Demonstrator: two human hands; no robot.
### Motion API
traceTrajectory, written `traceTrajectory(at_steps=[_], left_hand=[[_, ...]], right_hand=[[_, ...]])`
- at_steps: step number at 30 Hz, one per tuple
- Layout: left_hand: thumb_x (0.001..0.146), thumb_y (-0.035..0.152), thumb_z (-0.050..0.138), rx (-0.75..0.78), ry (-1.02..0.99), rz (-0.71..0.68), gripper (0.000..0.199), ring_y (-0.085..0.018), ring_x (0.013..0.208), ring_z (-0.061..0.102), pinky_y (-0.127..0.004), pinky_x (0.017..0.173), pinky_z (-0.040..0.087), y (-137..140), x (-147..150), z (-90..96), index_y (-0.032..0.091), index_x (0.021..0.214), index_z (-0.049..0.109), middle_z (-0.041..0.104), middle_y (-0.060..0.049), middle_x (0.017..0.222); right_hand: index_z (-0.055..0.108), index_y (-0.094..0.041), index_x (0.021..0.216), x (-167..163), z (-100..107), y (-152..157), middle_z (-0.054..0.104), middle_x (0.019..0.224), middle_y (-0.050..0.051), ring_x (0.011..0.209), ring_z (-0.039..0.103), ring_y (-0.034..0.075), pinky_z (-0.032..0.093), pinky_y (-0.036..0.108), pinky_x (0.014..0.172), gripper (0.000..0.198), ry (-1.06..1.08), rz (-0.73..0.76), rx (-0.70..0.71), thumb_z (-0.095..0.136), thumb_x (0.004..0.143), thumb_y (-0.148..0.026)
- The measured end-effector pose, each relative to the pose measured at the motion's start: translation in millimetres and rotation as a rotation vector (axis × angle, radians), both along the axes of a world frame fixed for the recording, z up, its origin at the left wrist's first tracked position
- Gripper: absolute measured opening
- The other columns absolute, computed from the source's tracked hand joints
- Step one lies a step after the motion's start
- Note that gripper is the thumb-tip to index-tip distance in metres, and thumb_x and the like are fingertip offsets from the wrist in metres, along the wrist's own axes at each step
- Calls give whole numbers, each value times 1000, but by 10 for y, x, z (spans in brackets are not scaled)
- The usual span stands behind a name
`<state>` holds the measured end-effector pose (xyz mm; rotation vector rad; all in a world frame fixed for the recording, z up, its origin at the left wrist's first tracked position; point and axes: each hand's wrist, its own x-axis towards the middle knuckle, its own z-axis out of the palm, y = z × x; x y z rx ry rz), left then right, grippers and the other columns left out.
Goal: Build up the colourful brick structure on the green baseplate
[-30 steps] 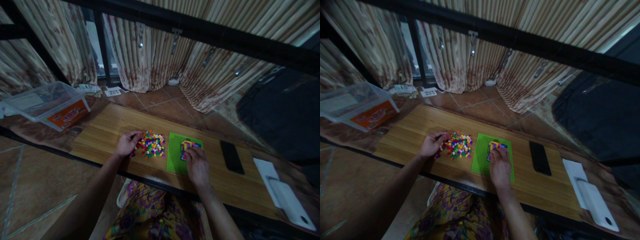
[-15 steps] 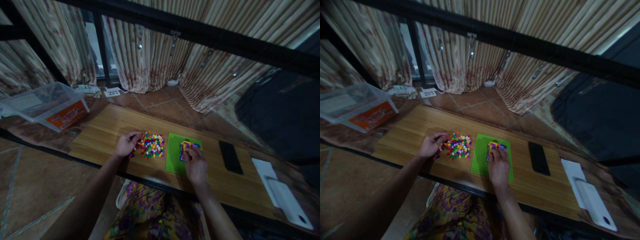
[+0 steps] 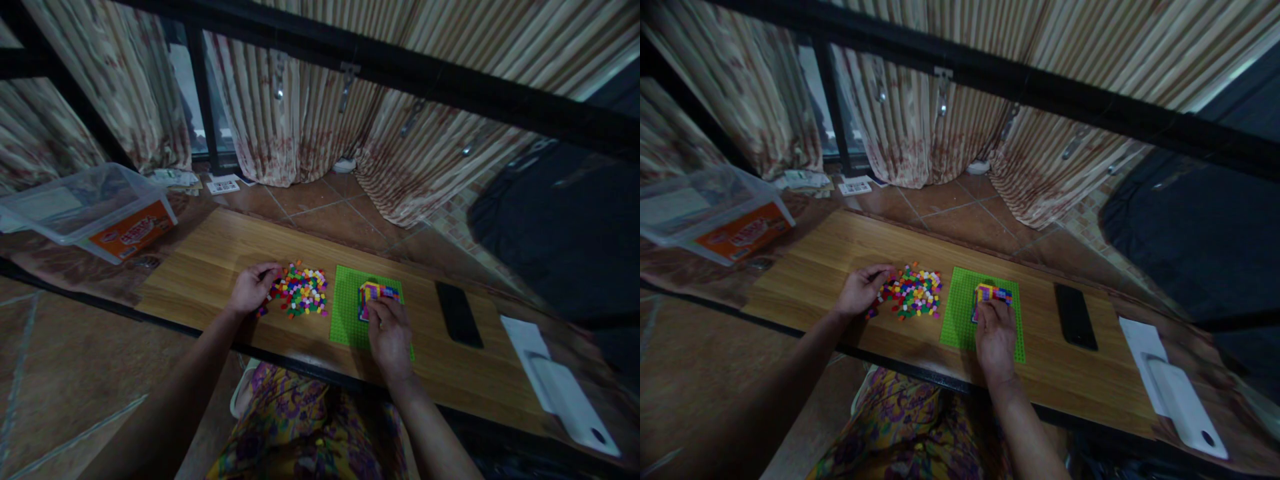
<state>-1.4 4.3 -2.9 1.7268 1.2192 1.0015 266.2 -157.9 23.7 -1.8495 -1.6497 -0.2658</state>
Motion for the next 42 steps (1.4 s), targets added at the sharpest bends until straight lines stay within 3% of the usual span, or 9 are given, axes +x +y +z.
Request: traceTrajectory(at_steps=[12, 18, 22, 27, 34, 42], left_hand=[[85, 44, 53, -5, 6, -16, 36, -22, 91, 69, -31, 84, 53, 0, -6, -6, 20, 103, 72, 75, -5, 99], [85, 42, 52, -16, 14, -12, 35, -21, 90, 69, -31, 83, 54, -16, 2, 43, 18, 101, 72, 75, -6, 98], [85, 41, 53, -21, 14, -7, 34, -22, 92, 69, -31, 86, 53, -22, 1, 61, 18, 101, 72, 75, -6, 99], [85, 42, 53, -8, 16, 2, 34, -22, 92, 69, -33, 87, 53, -19, 0, 38, 19, 100, 72, 75, -6, 98], [85, 43, 53, 5, 6, -5, 35, -22, 93, 69, -33, 87, 53, -1, -10, -13, 20, 102, 72, 75, -5, 99], [85, 42, 53, -11, -2, -3, 34, -21, 93, 69, -31, 86, 53, -4, -7, -11, 20, 103, 72, 75, -5, 100]], right_hand=[[70, -19, 102, 24, 0, -41, 64, 102, 11, 99, 55, 24, 49, 42, 88, 30, 13, 31, -5, 42, 95, -26], [69, -15, 104, -268, 51, -101, 66, 103, 13, 98, 59, 24, 48, 43, 91, 29, 93, -64, 93, 44, 95, -28], [69, -19, 99, -570, 19, -58, 66, 96, 10, 91, 60, 21, 50, 37, 83, 27, 131, 59, -46, 44, 95, -27], [68, -18, 95, -757, -104, 77, 64, 92, 9, 89, 58, 22, 48, 36, 81, 24, 130, 71, -175, 45, 94, -26], [67, -20, 85, -779, -144, 125, 65, 88, 7, 88, 58, 21, 47, 33, 79, 24, 166, 61, -185, 46, 94, -26], [68, -20, 90, -616, -44, -74, 72, 87, 5, 76, 66, 18, 51, 30, 70, 21, 469, 20, -108, 51, 91, -32]])
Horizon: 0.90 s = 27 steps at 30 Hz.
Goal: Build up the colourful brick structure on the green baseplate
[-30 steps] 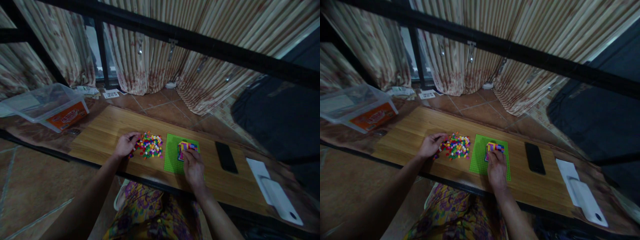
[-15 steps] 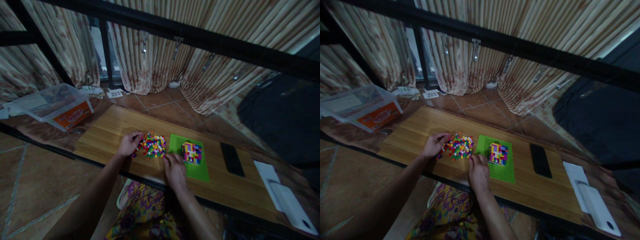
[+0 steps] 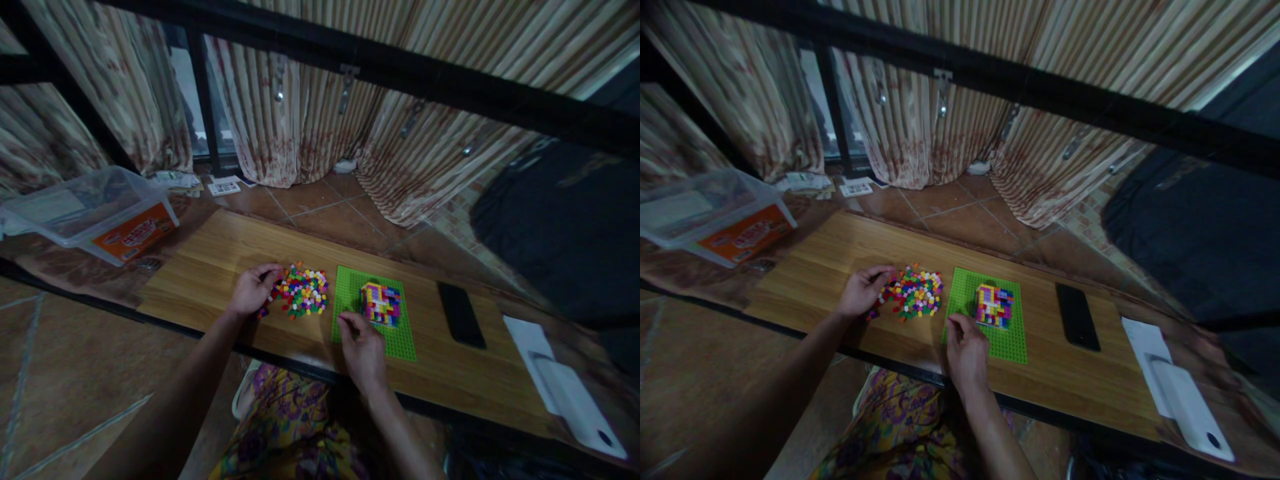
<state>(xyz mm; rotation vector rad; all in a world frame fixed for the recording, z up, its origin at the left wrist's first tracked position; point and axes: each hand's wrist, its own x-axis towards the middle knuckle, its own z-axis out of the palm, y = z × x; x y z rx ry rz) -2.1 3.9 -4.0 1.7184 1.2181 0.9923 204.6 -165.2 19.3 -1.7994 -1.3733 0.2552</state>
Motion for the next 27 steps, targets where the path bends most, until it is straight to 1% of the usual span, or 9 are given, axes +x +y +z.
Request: traceTrajectory(at_steps=[2, 5, 8, 12, 17, 23, 27], left_hand=[[85, 43, 54, -1, 3, 2, 34, -22, 94, 69, -32, 87, 53, 2, 2, -2, 20, 101, 73, 75, -5, 101], [84, 45, 54, -2, -6, 1, 36, -22, 93, 69, -32, 88, 52, 6, 1, -11, 19, 101, 73, 75, -5, 100], [84, 45, 54, 6, -6, 1, 36, -22, 94, 69, -32, 88, 52, 9, -3, -19, 20, 101, 72, 75, -5, 101], [85, 43, 54, 9, 0, -8, 34, -22, 94, 69, -32, 87, 52, 9, -7, -16, 20, 101, 72, 75, -5, 101], [85, 43, 55, 3, -20, -7, 34, -22, 93, 69, -32, 87, 53, 5, -3, -9, 19, 101, 72, 75, -5, 99], [84, 43, 55, -16, -19, 0, 34, -22, 92, 68, -31, 86, 53, -9, 9, 29, 18, 100, 72, 75, -5, 98], [85, 43, 55, -9, -32, -4, 34, -22, 93, 68, -32, 87, 52, 1, 6, 2, 19, 101, 72, 75, -6, 99]], right_hand=[[69, -21, 90, 95, 35, -43, 72, 87, 5, 75, 66, 18, 52, 30, 70, 21, 33, -28, 27, 53, 89, -34], [71, -21, 91, 242, 100, -76, 72, 91, 7, 79, 67, 19, 53, 32, 73, 23, 27, -76, 75, 53, 89, -35], [71, -20, 91, 366, 155, -73, 72, 94, 9, 86, 67, 21, 52, 36, 79, 24, -31, -127, 111, 52, 89, -35], [71, -18, 92, 481, 172, -44, 71, 96, 10, 89, 65, 22, 51, 38, 83, 25, -146, -149, 131, 50, 91, -32], [71, -17, 92, 533, 142, -10, 70, 95, 10, 86, 64, 22, 51, 38, 81, 25, -207, -160, 96, 51, 91, -31], [71, -18, 93, 517, 125, -3, 70, 96, 10, 90, 63, 22, 49, 38, 85, 25, -253, -139, 89, 50, 91, -31], [72, -17, 92, 532, 102, 1, 69, 96, 10, 91, 61, 23, 48, 38, 87, 26, -308, -146, 98, 50, 92, -32]])
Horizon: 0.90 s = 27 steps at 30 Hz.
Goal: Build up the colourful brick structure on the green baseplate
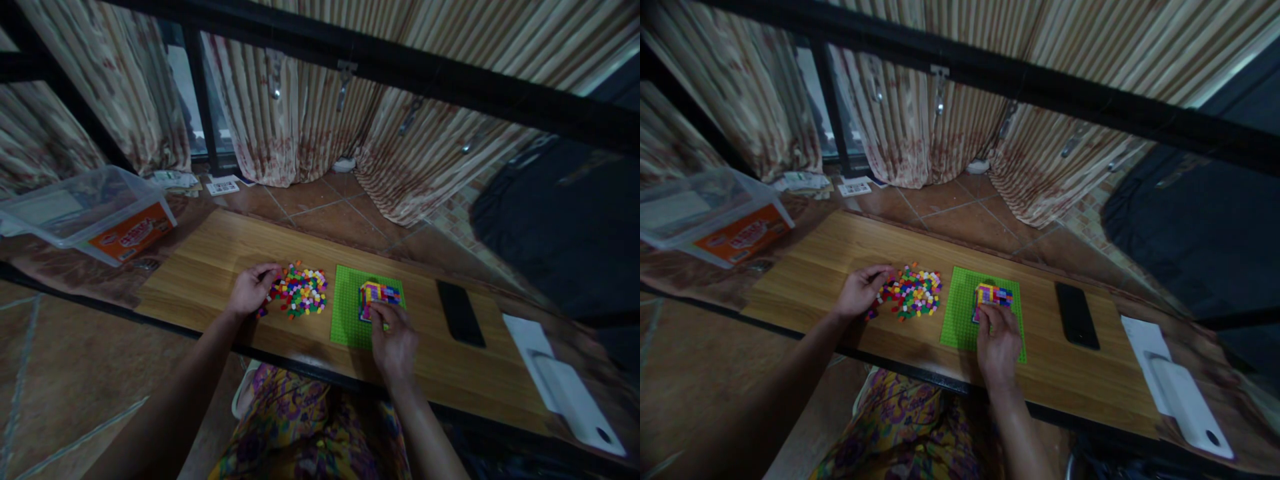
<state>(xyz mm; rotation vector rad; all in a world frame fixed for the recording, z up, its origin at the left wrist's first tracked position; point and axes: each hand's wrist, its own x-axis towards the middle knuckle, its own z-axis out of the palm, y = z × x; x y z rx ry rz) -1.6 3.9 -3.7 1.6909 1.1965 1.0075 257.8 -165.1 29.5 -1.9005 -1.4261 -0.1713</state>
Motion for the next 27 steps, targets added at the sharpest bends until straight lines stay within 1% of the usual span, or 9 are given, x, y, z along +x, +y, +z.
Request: traceTrajectory(at_steps=[4, 8, 14, 18, 23, 27], left_hand=[[85, 45, 55, 0, -21, -12, 36, -22, 93, 68, -32, 86, 53, 15, -5, -40, 18, 101, 72, 75, -6, 98], [84, 45, 56, 8, -14, -13, 35, -22, 92, 69, -32, 86, 53, 12, -7, -35, 18, 100, 72, 75, -6, 97], [85, 44, 55, -5, -1, -5, 37, -22, 91, 69, -31, 85, 53, 7, -13, -9, 17, 103, 72, 75, -7, 98], [85, 44, 54, -4, 17, 0, 37, -22, 92, 68, -32, 85, 53, 10, -9, 0, 17, 104, 72, 75, -7, 100], [84, 44, 55, -12, 2, -2, 37, -22, 93, 68, -32, 86, 53, 7, -2, -7, 17, 103, 72, 75, -7, 100], [84, 44, 55, -9, 15, 3, 36, -22, 96, 68, -32, 89, 52, 9, -10, -17, 18, 103, 72, 74, -7, 103]], right_hand=[[72, -16, 90, 24, -38, 15, 69, 93, 10, 90, 60, 23, 48, 39, 85, 27, -64, -4, 19, 51, 92, -33], [71, -16, 89, 23, -75, 23, 68, 92, 9, 88, 60, 22, 49, 38, 84, 24, -26, -16, 56, 53, 91, -32], [70, -16, 86, 25, -121, 14, 67, 90, 9, 86, 62, 20, 52, 35, 81, 21, -1, 15, 120, 56, 91, -30], [71, -15, 91, 29, -147, -15, 67, 91, 10, 89, 62, 21, 52, 37, 83, 22, -53, 28, 127, 54, 92, -29], [70, -14, 106, 22, -206, -72, 66, 97, 12, 95, 61, 21, 52, 38, 87, 26, -74, 48, 85, 49, 95, -25], [70, -15, 108, 23, -249, -87, 66, 98, 12, 95, 60, 21, 52, 39, 87, 28, -72, 34, 82, 48, 95, -26]])
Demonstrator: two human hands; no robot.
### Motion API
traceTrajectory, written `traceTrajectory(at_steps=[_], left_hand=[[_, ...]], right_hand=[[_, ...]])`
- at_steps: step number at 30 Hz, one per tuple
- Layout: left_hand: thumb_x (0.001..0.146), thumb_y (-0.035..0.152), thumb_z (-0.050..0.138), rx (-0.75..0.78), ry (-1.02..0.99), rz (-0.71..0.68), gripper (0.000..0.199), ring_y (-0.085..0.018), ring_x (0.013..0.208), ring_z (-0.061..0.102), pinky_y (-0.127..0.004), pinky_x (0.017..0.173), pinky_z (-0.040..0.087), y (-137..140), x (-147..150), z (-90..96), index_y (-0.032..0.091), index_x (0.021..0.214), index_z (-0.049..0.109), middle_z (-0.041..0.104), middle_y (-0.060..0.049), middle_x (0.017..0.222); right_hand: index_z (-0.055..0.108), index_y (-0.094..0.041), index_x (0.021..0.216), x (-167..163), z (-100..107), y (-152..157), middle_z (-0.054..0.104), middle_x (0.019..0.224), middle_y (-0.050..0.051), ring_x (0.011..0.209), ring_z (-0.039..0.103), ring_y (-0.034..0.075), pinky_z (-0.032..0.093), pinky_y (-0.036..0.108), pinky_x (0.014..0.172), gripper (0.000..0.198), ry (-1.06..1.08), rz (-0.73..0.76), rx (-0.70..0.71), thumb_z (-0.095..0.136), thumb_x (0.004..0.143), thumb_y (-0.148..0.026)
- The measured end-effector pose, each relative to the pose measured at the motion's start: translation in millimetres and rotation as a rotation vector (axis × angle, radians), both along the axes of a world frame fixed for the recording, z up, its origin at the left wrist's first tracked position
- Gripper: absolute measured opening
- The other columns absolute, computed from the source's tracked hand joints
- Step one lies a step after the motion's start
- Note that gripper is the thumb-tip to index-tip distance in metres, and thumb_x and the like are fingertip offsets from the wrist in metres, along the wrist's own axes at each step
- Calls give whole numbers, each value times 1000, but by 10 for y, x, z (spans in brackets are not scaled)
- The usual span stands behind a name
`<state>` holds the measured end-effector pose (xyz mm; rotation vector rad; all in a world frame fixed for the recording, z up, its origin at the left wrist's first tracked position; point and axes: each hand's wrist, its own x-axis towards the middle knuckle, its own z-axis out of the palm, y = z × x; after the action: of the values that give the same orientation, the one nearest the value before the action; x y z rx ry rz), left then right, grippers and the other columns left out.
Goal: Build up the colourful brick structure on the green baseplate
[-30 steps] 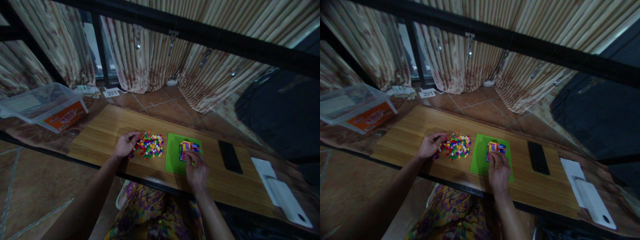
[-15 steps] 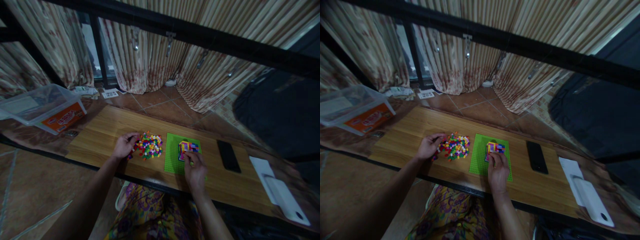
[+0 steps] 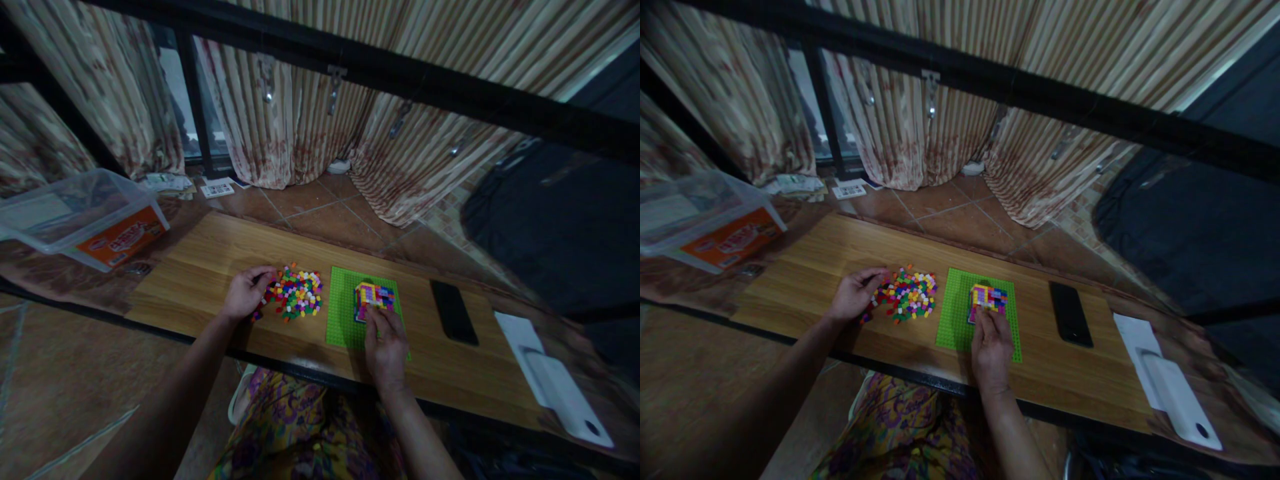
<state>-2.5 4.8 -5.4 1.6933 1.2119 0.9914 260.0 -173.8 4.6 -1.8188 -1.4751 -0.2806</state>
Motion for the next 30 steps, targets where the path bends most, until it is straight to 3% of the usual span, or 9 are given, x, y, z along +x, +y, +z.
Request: traceTrajectory(at_steps=[12, 18, 22, 30], left_hand=[[84, 43, 55, -12, 1, 11, 35, -22, 95, 68, -31, 87, 53, -4, 6, 12, 18, 102, 72, 74, -6, 102], [84, 43, 54, 9, 12, -9, 36, -22, 94, 68, -32, 87, 52, 10, -2, 6, 18, 103, 72, 75, -6, 101], [83, 43, 55, 15, 16, -1, 35, -22, 94, 68, -32, 89, 52, 14, -1, -9, 20, 103, 72, 75, -5, 102], [85, 40, 53, 14, 35, -5, 33, -22, 93, 69, -32, 87, 53, -26, 0, 45, 20, 103, 72, 75, -5, 100]], right_hand=[[71, -18, 104, -15, 44, 6, 66, 99, 11, 97, 60, 22, 52, 40, 86, 29, 85, 24, -17, 45, 96, -29], [61, -18, 123, -38, 91, -97, 66, 109, 12, 100, 62, 22, 51, 40, 87, 34, 193, -10, 7, 46, 95, -30], [67, -18, 110, -156, 127, -160, 69, 103, 10, 97, 64, 21, 51, 38, 86, 27, 207, -29, 71, 48, 94, -29], [70, -20, 98, -613, 117, 9, 69, 95, 9, 88, 64, 21, 52, 36, 81, 25, 218, 166, -140, 46, 94, -26]])
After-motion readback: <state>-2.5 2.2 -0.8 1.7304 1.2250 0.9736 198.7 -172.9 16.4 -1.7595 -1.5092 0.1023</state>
